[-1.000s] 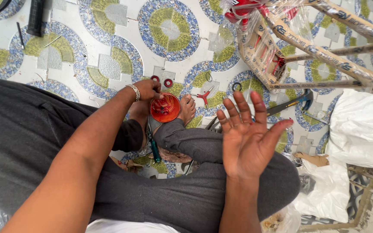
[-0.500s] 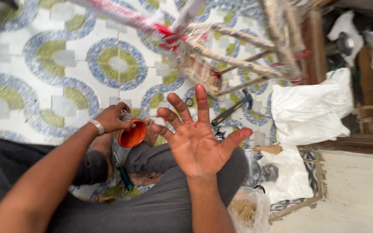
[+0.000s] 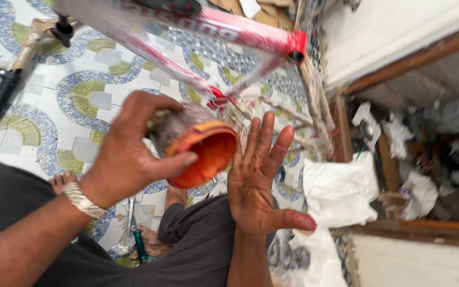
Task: The person sits on the floor and applies red grease to a bicycle bearing cup using their fingers. They then pick up a set of ball bearings and carefully place them into the greased cup. The person continues to adjust the bearings and apply more grease to ensure they are properly seated.
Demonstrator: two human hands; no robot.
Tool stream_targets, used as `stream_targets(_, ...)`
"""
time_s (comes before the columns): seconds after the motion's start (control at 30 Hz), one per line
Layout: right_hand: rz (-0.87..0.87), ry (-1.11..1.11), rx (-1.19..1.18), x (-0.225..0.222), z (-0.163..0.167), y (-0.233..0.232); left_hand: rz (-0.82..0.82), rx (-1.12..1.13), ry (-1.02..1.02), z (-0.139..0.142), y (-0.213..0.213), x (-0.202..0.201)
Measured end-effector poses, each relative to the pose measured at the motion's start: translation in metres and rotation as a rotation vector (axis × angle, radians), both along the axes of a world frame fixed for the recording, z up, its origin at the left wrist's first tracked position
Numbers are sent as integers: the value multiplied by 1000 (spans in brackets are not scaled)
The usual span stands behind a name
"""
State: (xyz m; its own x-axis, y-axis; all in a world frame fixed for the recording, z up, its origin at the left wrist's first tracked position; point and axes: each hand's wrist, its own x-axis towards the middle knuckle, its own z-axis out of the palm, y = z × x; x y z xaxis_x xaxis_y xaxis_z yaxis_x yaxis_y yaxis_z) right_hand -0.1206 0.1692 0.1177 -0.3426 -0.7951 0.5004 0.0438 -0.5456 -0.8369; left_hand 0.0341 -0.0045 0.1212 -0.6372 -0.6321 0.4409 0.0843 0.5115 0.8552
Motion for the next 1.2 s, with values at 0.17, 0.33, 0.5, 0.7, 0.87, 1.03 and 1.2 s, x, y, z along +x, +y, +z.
stream_targets(0.17,-192,531,211,-2,10,-17,27,41,57,-1,2,3)
stream_targets(0.33,-276,880,287,-19,2,-30,65,-75,40,3,-10,6)
stream_targets(0.5,-226,992,218,-38,-20,-30,42,-76,-35,-2,-13,8)
stream_targets(0.7,-198,1064,309,-52,-22,-21,-2,-1,-90,-5,-18,10)
stream_targets(0.87,-110,417,321,-49,-12,-17,22,22,-114,-9,-21,15)
stream_targets(1.03,238,-427,176,-37,2,-8,76,-35,-74,-13,-26,20)
stream_targets(1.2,407,-449,136,-27,1,-11,55,-47,-5,-17,-26,12)
